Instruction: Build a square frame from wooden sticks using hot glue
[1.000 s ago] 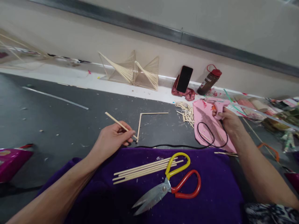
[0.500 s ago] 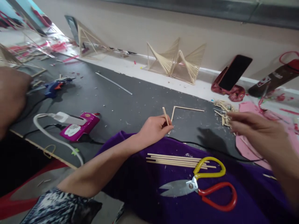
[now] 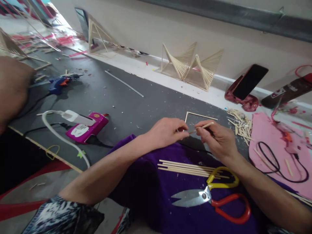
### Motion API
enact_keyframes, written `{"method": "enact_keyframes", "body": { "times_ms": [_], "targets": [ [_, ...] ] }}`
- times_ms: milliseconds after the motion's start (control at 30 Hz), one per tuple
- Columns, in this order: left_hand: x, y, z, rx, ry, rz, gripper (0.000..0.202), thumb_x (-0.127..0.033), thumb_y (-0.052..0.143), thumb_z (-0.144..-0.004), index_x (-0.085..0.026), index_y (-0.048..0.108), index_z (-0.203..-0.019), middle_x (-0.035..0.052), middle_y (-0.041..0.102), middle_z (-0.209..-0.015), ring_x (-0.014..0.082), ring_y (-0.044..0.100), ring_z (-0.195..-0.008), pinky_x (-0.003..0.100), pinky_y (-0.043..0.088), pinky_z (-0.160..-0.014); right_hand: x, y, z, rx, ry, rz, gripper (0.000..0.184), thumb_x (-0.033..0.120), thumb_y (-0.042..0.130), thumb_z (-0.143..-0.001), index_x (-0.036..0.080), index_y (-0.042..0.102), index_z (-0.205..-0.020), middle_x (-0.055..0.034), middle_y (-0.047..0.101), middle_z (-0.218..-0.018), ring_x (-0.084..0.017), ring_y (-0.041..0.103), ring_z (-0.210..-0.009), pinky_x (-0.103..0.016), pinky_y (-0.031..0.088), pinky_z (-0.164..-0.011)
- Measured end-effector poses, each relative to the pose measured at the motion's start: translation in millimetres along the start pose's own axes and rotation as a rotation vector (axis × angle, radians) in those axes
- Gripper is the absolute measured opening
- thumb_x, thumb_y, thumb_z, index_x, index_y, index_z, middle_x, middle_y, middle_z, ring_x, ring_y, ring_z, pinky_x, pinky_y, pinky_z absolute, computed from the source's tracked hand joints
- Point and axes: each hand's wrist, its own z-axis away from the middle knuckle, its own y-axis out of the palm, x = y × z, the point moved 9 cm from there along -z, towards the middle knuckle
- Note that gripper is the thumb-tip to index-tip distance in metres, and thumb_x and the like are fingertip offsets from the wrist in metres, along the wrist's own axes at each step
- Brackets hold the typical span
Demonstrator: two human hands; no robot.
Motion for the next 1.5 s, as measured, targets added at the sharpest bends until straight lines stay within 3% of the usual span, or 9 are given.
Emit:
{"method": "enact_keyframes", "body": {
  "times_ms": [100, 200, 333, 500, 633, 867, 1067, 1333, 1500],
  "targets": [
    [1.7, -6.4, -8.2, 0.035, 0.068, -0.075, 0.024, -0.019, 0.049, -0.085, -0.021, 0.065, -0.102, 0.0027, 0.065, -0.103, 0.014, 0.061, -0.089, 0.024, 0.045, -0.075, -28.9, -8.5, 14.4, -0.021, 0.17, -0.146, 0.015, 0.031, 0.05, -0.089, 0.021, 0.061, -0.093, 0.0001, 0.064, -0.077, -0.008, 0.055, -0.053, -0.02, 0.04, -0.048],
    [0.2, 13.5, -19.3, 0.164, 0.154, -0.172, 0.035, -0.012, 0.048, -0.083, -0.028, 0.064, -0.109, -0.0004, 0.06, -0.118, 0.0135, 0.061, -0.092, 0.022, 0.044, -0.07, -47.2, -9.4, 26.2, -0.018, 0.256, -0.241, 0.016, 0.032, 0.051, -0.089, 0.022, 0.061, -0.096, 0.0001, 0.065, -0.076, -0.008, 0.056, -0.053, -0.02, 0.04, -0.047],
    [-1.0, 37.3, -29.3, 0.258, 0.222, -0.241, 0.031, -0.016, 0.048, -0.085, -0.031, 0.065, -0.106, -0.0015, 0.059, -0.119, 0.0123, 0.062, -0.09, 0.02, 0.042, -0.064, -56.4, -11.8, 31.8, -0.049, 0.261, -0.301, 0.015, 0.031, 0.052, -0.089, 0.023, 0.061, -0.098, 0.0006, 0.066, -0.075, -0.009, 0.057, -0.055, -0.021, 0.042, -0.05],
    [3.3, 40.2, -34.6, 0.231, 0.245, -0.236, 0.02, -0.024, 0.049, -0.088, -0.026, 0.069, -0.092, 0.0003, 0.061, -0.113, 0.0126, 0.061, -0.09, 0.021, 0.042, -0.067, -65.8, -13.2, 32.9, -0.078, 0.271, -0.384, 0.014, 0.031, 0.054, -0.087, 0.022, 0.062, -0.096, 0.0002, 0.066, -0.076, -0.009, 0.058, -0.055, -0.02, 0.043, -0.049],
    [7.8, 40.2, -38.0, 0.222, 0.277, -0.244, 0.019, -0.024, 0.049, -0.088, -0.024, 0.068, -0.091, 0.0013, 0.063, -0.106, 0.013, 0.06, -0.091, 0.021, 0.042, -0.067, -74.5, -5.9, 32.5, -0.057, 0.334, -0.435, 0.015, 0.032, 0.059, -0.084, 0.021, 0.063, -0.092, 0.0028, 0.061, -0.064, -0.008, 0.054, -0.051, -0.019, 0.042, -0.047],
    [12.5, 40.8, -40.3, 0.23, 0.312, -0.251, 0.021, -0.026, 0.046, -0.09, -0.024, 0.067, -0.091, 0.0017, 0.063, -0.104, 0.0141, 0.058, -0.094, 0.022, 0.041, -0.068, -77.6, 23.8, 30.5, 0.104, 0.407, -0.494, 0.021, 0.035, 0.056, -0.085, 0.018, 0.066, -0.092, -0.0006, 0.063, -0.071, -0.009, 0.057, -0.056, -0.018, 0.044, -0.047],
    [13.0, 41.5, -39.6, 0.224, 0.309, -0.29, 0.022, -0.029, 0.045, -0.091, -0.025, 0.067, -0.091, 0.0009, 0.063, -0.103, 0.0133, 0.058, -0.092, 0.022, 0.038, -0.063, -81.9, 31.5, 37.4, 0.132, 0.5, -0.651, 0.025, 0.038, 0.055, -0.086, 0.016, 0.066, -0.091, -0.0031, 0.066, -0.072, -0.01, 0.061, -0.058, -0.021, 0.05, -0.051],
    [16.6, 42.4, -39.1, 0.214, 0.289, -0.28, 0.023, -0.029, 0.044, -0.092, -0.026, 0.066, -0.092, -0.0008, 0.062, -0.107, 0.0131, 0.058, -0.095, 0.022, 0.039, -0.065, -79.4, 32.1, 42.5, 0.178, 0.485, -0.643, 0.025, 0.037, 0.054, -0.087, 0.015, 0.065, -0.093, -0.0042, 0.068, -0.072, -0.012, 0.062, -0.062, -0.022, 0.051, -0.054],
    [16.6, 41.8, -38.0, 0.197, 0.296, -0.279, 0.023, -0.028, 0.043, -0.092, -0.025, 0.066, -0.092, -0.0001, 0.062, -0.107, 0.0135, 0.057, -0.096, 0.023, 0.04, -0.067, -60.4, 20.1, 38.7, 0.204, 0.194, -0.436, 0.019, 0.026, 0.052, -0.088, 0.02, 0.066, -0.099, -0.0049, 0.068, -0.081, -0.013, 0.063, -0.069, -0.025, 0.051, -0.06]
  ]
}}
